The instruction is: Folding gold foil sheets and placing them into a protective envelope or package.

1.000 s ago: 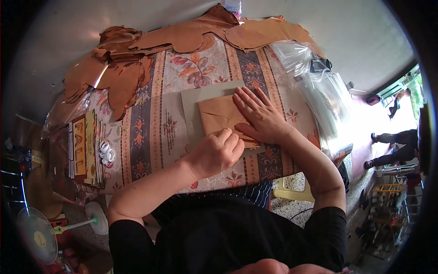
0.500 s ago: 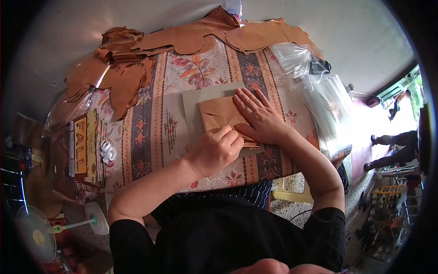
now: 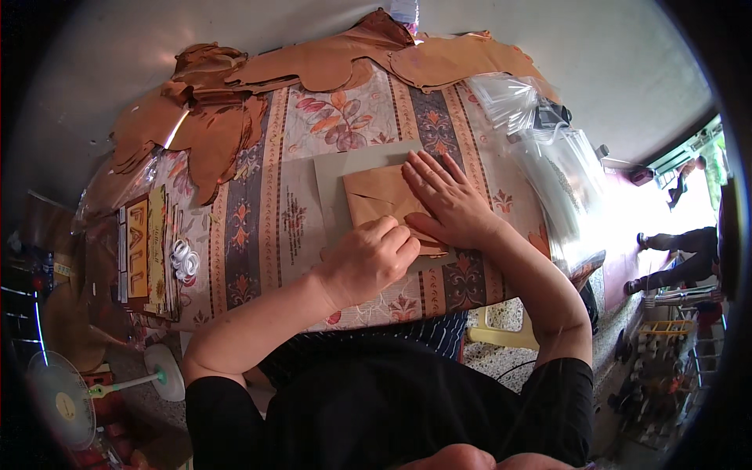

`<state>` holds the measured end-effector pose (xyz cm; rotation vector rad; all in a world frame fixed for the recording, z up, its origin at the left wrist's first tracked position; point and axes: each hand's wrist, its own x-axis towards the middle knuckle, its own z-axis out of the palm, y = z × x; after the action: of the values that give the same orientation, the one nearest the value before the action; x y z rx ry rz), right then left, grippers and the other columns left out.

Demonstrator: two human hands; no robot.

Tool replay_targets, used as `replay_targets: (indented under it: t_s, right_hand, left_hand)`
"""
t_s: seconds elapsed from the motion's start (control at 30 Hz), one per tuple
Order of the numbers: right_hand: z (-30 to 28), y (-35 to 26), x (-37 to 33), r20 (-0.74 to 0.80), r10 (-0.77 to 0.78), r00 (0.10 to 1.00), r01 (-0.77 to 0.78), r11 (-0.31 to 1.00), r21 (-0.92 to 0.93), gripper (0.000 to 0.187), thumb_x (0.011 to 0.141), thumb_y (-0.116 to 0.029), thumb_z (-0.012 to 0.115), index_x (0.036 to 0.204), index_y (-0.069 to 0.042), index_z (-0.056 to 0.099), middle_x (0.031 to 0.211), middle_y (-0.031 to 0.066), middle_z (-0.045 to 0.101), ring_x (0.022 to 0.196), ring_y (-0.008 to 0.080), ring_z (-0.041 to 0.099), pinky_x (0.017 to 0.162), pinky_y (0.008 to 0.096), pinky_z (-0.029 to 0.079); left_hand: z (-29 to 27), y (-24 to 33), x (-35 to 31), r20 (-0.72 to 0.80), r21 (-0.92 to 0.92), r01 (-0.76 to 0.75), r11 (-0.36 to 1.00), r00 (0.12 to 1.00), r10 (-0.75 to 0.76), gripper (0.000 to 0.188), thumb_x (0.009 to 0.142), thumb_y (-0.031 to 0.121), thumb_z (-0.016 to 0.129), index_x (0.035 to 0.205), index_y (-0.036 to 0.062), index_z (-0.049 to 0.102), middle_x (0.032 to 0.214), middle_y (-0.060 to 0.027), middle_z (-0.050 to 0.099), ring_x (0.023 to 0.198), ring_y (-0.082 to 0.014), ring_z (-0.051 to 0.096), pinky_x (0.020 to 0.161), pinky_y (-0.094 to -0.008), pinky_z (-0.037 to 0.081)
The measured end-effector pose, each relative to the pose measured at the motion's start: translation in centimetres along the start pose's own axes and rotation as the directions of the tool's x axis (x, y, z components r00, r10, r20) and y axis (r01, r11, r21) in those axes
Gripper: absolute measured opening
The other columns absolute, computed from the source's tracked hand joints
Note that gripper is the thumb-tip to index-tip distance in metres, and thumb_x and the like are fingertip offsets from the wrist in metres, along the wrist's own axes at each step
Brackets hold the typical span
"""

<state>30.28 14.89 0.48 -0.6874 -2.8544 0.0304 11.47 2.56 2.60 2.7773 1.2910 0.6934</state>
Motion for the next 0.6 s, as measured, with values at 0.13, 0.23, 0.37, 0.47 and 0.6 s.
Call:
replay_targets:
  t_s: [0.13, 0.23, 0.37, 0.47, 0.6]
  right_hand:
    - [0.0, 0.0, 0.0, 0.006, 0.001, 1.0, -0.001, 1.0, 0.016, 0.074, 0.092, -0.045, 0.05, 0.148, 0.0, 0.029, 0.155, 0.0193, 0.027, 0.146, 0.0298, 0.019, 0.119, 0.0454, 0.009]
    - [0.0, 0.0, 0.0, 0.004, 0.002, 1.0, -0.002, 1.0, 0.014, 0.075, 0.092, -0.045, 0.05, 0.148, 0.0, 0.029, 0.154, 0.0193, 0.027, 0.146, 0.03, 0.02, 0.119, 0.0454, 0.009]
    - [-0.2, -0.1, 0.1, 0.006, 0.003, 1.0, -0.003, 1.0, 0.016, 0.075, 0.092, -0.045, 0.05, 0.148, 0.0, 0.029, 0.155, 0.0193, 0.027, 0.146, 0.0302, 0.02, 0.119, 0.0457, 0.01]
    - [-0.2, -0.1, 0.1, 0.009, 0.006, 1.0, -0.006, 1.0, 0.007, 0.075, 0.092, -0.046, 0.05, 0.148, 0.0, 0.029, 0.155, 0.0189, 0.027, 0.146, 0.0302, 0.021, 0.119, 0.0459, 0.01]
    - [-0.1, -0.1, 0.1, 0.005, -0.004, 1.0, 0.004, 1.0, 0.014, 0.075, 0.092, -0.046, 0.05, 0.148, 0.0, 0.03, 0.155, 0.0187, 0.027, 0.146, 0.03, 0.02, 0.119, 0.0459, 0.01]
  left_hand:
    - [-0.2, -0.2, 0.0, -0.004, -0.048, -0.016, 0.999, 1.0, 0.016, 0.024, 0.075, 0.007, 0.072, 0.097, 0.0009, 0.064, 0.092, -0.0093, 0.063, 0.094, -0.0246, 0.059, 0.082, -0.0332, 0.052]
    - [-0.3, -0.5, -0.2, -0.009, -0.12, -0.033, 0.992, 0.999, 0.032, 0.027, 0.075, 0.004, 0.071, 0.101, 0.0009, 0.064, 0.097, -0.0103, 0.063, 0.097, -0.0255, 0.059, 0.084, -0.0341, 0.052]
    - [-1.1, -0.4, -0.1, 0.061, -0.114, -0.027, 0.993, 0.998, 0.034, 0.031, 0.073, 0.002, 0.07, 0.104, 0.0008, 0.063, 0.101, -0.011, 0.062, 0.098, -0.0264, 0.06, 0.086, -0.0348, 0.052]
    - [-1.2, -0.4, 0.0, 0.057, -0.109, -0.037, 0.993, 0.997, 0.044, 0.031, 0.075, 0.002, 0.067, 0.106, 0.0008, 0.062, 0.104, -0.0114, 0.062, 0.098, -0.0266, 0.06, 0.086, -0.0343, 0.053]
    - [-1.1, -0.7, -0.1, 0.041, -0.075, -0.093, 0.993, 0.994, 0.097, 0.026, 0.078, 0.003, 0.063, 0.104, 0.0029, 0.062, 0.102, -0.0108, 0.061, 0.1, -0.0263, 0.061, 0.084, -0.0328, 0.054]
